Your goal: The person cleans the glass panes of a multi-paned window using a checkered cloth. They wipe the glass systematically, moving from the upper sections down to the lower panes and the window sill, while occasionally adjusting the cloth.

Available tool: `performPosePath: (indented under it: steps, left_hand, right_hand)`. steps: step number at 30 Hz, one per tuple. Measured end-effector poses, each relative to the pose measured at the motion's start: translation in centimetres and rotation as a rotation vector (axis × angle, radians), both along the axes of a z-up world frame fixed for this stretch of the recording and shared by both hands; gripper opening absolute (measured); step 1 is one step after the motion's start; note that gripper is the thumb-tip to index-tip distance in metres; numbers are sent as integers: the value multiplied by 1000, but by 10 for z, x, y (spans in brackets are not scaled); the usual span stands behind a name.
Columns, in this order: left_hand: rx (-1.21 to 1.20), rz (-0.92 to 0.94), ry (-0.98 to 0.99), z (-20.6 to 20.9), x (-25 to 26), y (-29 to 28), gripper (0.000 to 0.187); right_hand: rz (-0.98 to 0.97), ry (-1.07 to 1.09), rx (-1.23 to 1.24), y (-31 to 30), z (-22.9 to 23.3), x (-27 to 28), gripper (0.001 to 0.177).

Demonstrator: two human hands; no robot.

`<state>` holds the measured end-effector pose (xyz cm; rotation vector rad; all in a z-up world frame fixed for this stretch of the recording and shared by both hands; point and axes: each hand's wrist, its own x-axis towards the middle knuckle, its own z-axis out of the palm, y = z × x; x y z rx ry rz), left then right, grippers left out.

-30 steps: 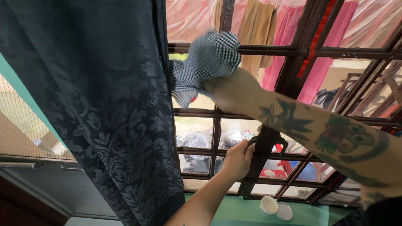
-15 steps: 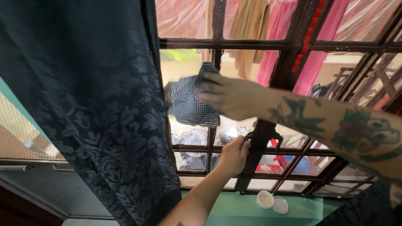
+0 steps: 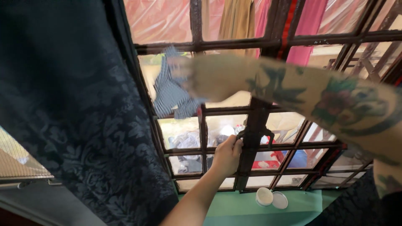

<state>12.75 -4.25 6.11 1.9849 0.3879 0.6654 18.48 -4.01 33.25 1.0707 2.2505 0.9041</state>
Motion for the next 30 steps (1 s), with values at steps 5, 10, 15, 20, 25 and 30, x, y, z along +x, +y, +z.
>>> performPosePath:
  steps: [5,10,15,20,25,30]
  left_hand:
    - [-37,8,39,-1,2,-1,26]
    - [-15,0,20,0,2,-2,25]
    - [-40,21,37,4,2,-3,24]
    - [9,14,-16,1,3,-5,24]
    - [12,27,-3,3,1,-6,24]
    - [-38,37,9,2,3,-6,23]
  right_hand:
    - [105,-4,44,4,18,-2,36]
    - [28,-41,-191,4,-23,4,34]
    - [307,-29,266,13,-18,28,32]
    - [325,-41,183,-14,-40,14,28]
    - [-12,-21,132,-10,8,15,35]
    - [282,91,109,-5,-33,21,35]
